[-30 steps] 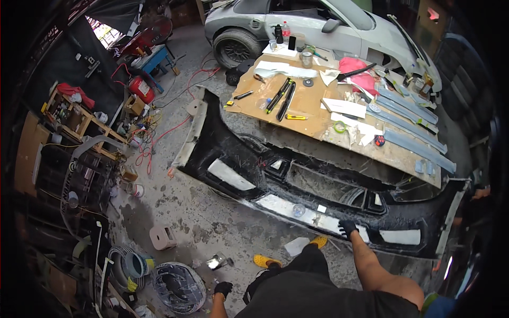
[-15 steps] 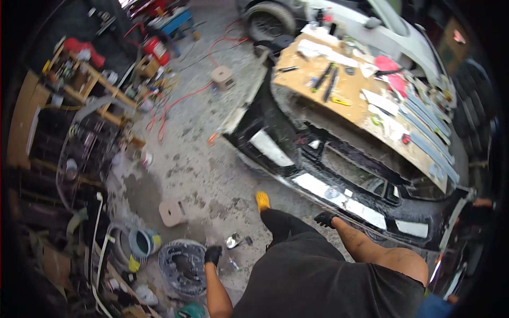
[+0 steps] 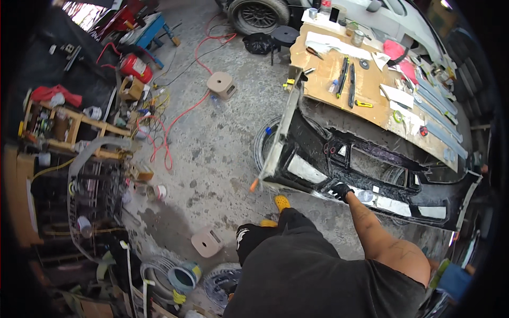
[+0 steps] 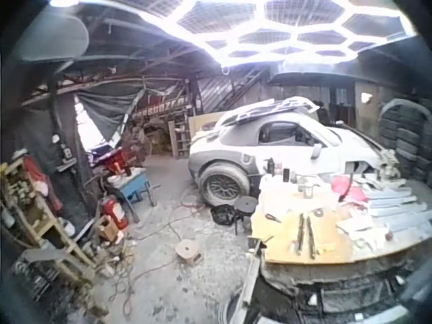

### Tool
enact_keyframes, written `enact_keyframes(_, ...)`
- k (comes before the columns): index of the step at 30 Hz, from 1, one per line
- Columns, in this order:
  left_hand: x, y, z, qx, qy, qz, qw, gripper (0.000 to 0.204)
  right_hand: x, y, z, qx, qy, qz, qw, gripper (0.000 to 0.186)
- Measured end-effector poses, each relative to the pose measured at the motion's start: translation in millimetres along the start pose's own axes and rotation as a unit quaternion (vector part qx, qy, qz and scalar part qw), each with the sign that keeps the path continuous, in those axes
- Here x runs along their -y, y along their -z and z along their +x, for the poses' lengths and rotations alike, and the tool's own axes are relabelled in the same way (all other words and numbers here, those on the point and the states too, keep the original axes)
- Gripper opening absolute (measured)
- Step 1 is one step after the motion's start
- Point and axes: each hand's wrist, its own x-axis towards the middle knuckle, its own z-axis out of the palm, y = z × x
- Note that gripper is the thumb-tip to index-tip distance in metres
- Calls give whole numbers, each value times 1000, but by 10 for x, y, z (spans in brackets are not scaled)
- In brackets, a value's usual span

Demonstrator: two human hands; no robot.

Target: The person applies white fibrous material to a black car bumper, pressing it into place by hand. They use a plastic water bottle to smooth the material and a utility knife to trim excess fibers. The person also uses pliers to cut a larger sheet of the material on a workbench before applying it to the bumper.

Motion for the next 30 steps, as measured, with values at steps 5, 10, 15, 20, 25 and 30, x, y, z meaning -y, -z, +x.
enact_keyframes(5,-232,1464,1104,39,-57,85,994,37,781,7,-9,-276,241,-49,929,28)
enact_keyframes(10,-382,3789,2673,95,-355,443,817,36,874,-120,-153,-452,295,50,840,51)
enact_keyframes(15,-1576,6573,4142,-49,-286,611,737,16,935,-1227,-956,-580,229,283,729,51)
enact_keyframes(20,-3368,7696,4929,-106,-277,116,948,10,2228,-2345,-1997,-511,351,397,677,36)
enact_keyframes(25,-4680,7705,5643,-9,-488,365,793,23,3864,-2981,-1637,-357,399,412,737,29)
enact_keyframes(30,-5110,7462,6091,101,-502,325,795,32,5132,-2871,-383,-311,403,355,784,30)
